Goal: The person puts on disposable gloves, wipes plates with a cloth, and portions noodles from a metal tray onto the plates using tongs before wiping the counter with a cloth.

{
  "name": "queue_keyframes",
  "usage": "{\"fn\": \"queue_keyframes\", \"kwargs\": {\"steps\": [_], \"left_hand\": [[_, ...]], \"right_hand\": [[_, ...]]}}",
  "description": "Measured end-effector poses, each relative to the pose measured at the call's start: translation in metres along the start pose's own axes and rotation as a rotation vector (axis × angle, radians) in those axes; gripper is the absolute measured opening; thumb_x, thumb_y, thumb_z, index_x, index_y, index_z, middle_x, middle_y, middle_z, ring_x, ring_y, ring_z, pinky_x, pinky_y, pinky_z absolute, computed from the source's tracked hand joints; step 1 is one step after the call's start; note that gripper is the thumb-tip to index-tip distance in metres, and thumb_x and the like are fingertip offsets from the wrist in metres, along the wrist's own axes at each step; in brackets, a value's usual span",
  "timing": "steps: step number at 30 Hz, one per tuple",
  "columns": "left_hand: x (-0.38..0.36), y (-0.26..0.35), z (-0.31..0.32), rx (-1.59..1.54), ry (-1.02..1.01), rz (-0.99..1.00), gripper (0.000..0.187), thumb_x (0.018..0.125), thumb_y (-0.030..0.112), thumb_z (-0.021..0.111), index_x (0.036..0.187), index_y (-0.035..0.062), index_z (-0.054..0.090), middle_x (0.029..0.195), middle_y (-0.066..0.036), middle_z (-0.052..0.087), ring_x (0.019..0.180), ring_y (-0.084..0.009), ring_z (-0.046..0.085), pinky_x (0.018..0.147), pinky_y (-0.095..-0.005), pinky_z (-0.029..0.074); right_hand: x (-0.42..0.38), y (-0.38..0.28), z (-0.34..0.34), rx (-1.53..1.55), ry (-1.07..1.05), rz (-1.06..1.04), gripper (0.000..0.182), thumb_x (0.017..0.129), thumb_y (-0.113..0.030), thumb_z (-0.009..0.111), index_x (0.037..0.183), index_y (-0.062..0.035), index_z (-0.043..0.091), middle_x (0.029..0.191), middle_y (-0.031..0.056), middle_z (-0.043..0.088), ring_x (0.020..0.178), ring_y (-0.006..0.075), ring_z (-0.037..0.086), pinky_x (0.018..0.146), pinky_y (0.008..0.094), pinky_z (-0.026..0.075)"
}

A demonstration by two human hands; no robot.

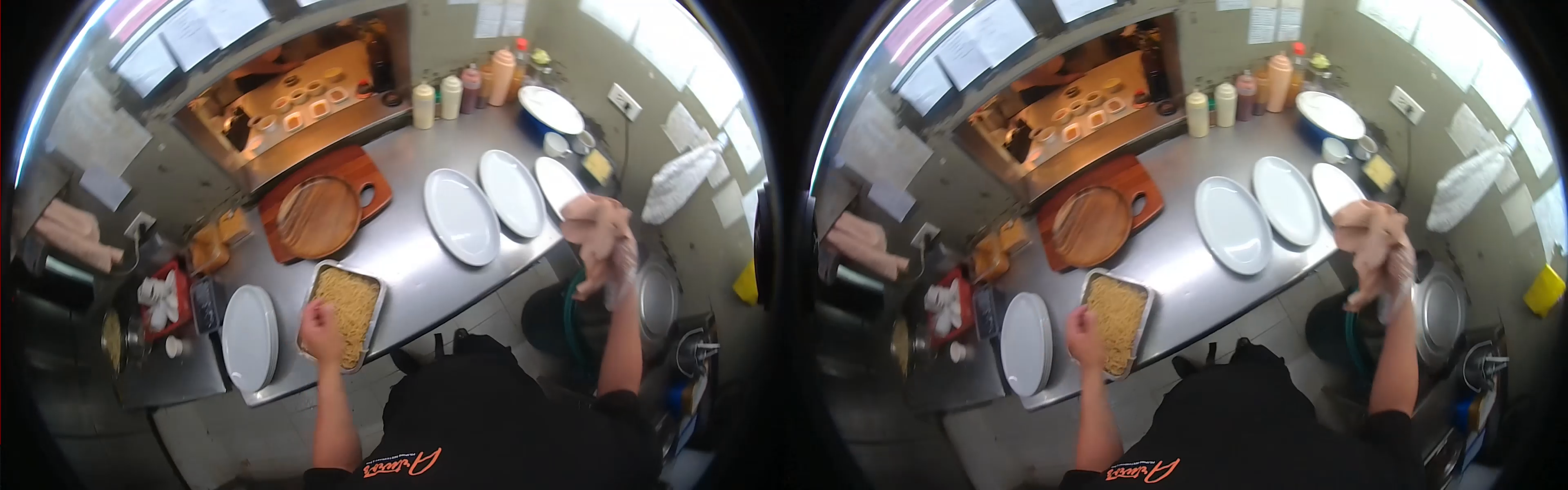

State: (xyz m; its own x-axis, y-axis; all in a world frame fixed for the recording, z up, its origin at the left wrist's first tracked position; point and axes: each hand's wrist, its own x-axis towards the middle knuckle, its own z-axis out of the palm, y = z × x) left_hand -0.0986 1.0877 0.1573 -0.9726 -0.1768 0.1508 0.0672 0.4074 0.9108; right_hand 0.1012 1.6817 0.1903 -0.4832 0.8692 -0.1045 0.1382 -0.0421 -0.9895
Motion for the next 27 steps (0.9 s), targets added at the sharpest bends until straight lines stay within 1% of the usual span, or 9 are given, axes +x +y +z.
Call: {"fn": "queue_keyframes", "kwargs": {"steps": [5,9,12,14,16,19,23,25,27], "left_hand": [[-0.029,0.026,0.14,0.043,-0.537,-0.116,0.04,0.088,0.02,0.066,0.124,0.0047,0.06,0.077,-0.004,0.06,0.069,-0.0139,0.056,0.067,-0.0295,0.048],[-0.037,0.02,0.211,0.211,-0.64,-0.157,0.056,0.088,0.024,0.065,0.139,0.007,0.049,0.077,-0.008,0.061,0.071,-0.0195,0.059,0.07,-0.0343,0.05],[-0.044,0.028,0.259,0.267,-0.636,-0.297,0.064,0.088,0.023,0.064,0.146,0.0086,0.04,0.076,-0.008,0.062,0.071,-0.0211,0.061,0.071,-0.0354,0.05],[-0.049,0.028,0.281,0.222,-0.602,-0.341,0.067,0.088,0.019,0.062,0.148,0.009,0.035,0.075,-0.009,0.062,0.07,-0.0206,0.061,0.07,-0.0351,0.05],[-0.055,0.022,0.292,0.211,-0.551,-0.42,0.066,0.087,0.017,0.061,0.148,0.0088,0.035,0.074,-0.009,0.062,0.069,-0.0205,0.061,0.069,-0.0349,0.05],[-0.056,0.009,0.301,0.204,-0.533,-0.403,0.067,0.086,0.014,0.061,0.148,0.0093,0.034,0.073,-0.009,0.061,0.067,-0.0203,0.059,0.068,-0.0348,0.05],[-0.039,0.031,0.294,0.278,-0.591,-0.43,0.07,0.087,0.022,0.064,0.149,0.0105,0.034,0.072,-0.009,0.06,0.067,-0.0205,0.059,0.069,-0.0337,0.05],[-0.026,0.028,0.292,0.313,-0.533,-0.389,0.068,0.089,0.029,0.064,0.148,0.0102,0.036,0.073,-0.008,0.061,0.065,-0.0189,0.059,0.064,-0.0316,0.05],[-0.009,0.013,0.296,-0.053,-0.27,-0.672,0.064,0.092,0.03,0.063,0.147,0.009,0.037,0.075,-0.007,0.062,0.064,-0.0175,0.059,0.061,-0.03,0.051]], "right_hand": [[0.051,0.013,0.031,0.074,-0.04,-0.006,0.046,0.088,-0.026,0.061,0.129,-0.0066,0.055,0.12,0.0139,0.064,0.107,0.0267,0.062,0.09,0.0358,0.047],[0.089,0.032,0.063,-0.839,-0.059,-0.427,0.034,0.088,-0.027,0.06,0.114,-0.0044,0.061,0.106,0.0145,0.067,0.098,0.0264,0.065,0.081,0.0383,0.05],[0.077,0.017,0.139,-0.568,-0.33,-0.114,0.026,0.084,-0.021,0.061,0.104,-0.0056,0.064,0.1,0.0155,0.068,0.089,0.0307,0.067,0.079,0.0382,0.052],[0.085,0.011,0.185,-1.299,-0.578,-0.305,0.03,0.082,-0.022,0.062,0.11,-0.011,0.059,0.116,0.0145,0.062,0.108,0.0324,0.061,0.09,0.0406,0.049],[0.09,0.046,0.208,-1.309,-0.475,-0.821,0.032,0.084,-0.018,0.058,0.115,-0.0115,0.057,0.135,0.0127,0.048,0.13,0.0347,0.042,0.106,0.0406,0.038],[0.14,0.073,0.246,-1.316,-0.69,-0.753,0.059,0.082,-0.014,0.058,0.139,-0.0133,0.042,0.141,0.0181,0.038,0.142,0.0378,0.018,0.115,0.0401,0.024],[0.163,0.08,0.265,-0.897,-0.613,-0.746,0.046,0.08,-0.014,0.059,0.125,-0.0086,0.049,0.129,0.0166,0.045,0.126,0.033,0.039,0.104,0.0392,0.035],[0.187,0.093,0.267,-0.449,-0.673,-0.393,0.034,0.078,-0.014,0.062,0.11,-0.0049,0.056,0.112,0.0162,0.056,0.106,0.0302,0.056,0.09,0.039,0.046],[0.188,0.073,0.278,-0.706,-0.77,-0.367,0.029,0.078,-0.014,0.063,0.104,-0.0022,0.058,0.1,0.0175,0.062,0.095,0.0323,0.061,0.083,0.0407,0.048]]}}
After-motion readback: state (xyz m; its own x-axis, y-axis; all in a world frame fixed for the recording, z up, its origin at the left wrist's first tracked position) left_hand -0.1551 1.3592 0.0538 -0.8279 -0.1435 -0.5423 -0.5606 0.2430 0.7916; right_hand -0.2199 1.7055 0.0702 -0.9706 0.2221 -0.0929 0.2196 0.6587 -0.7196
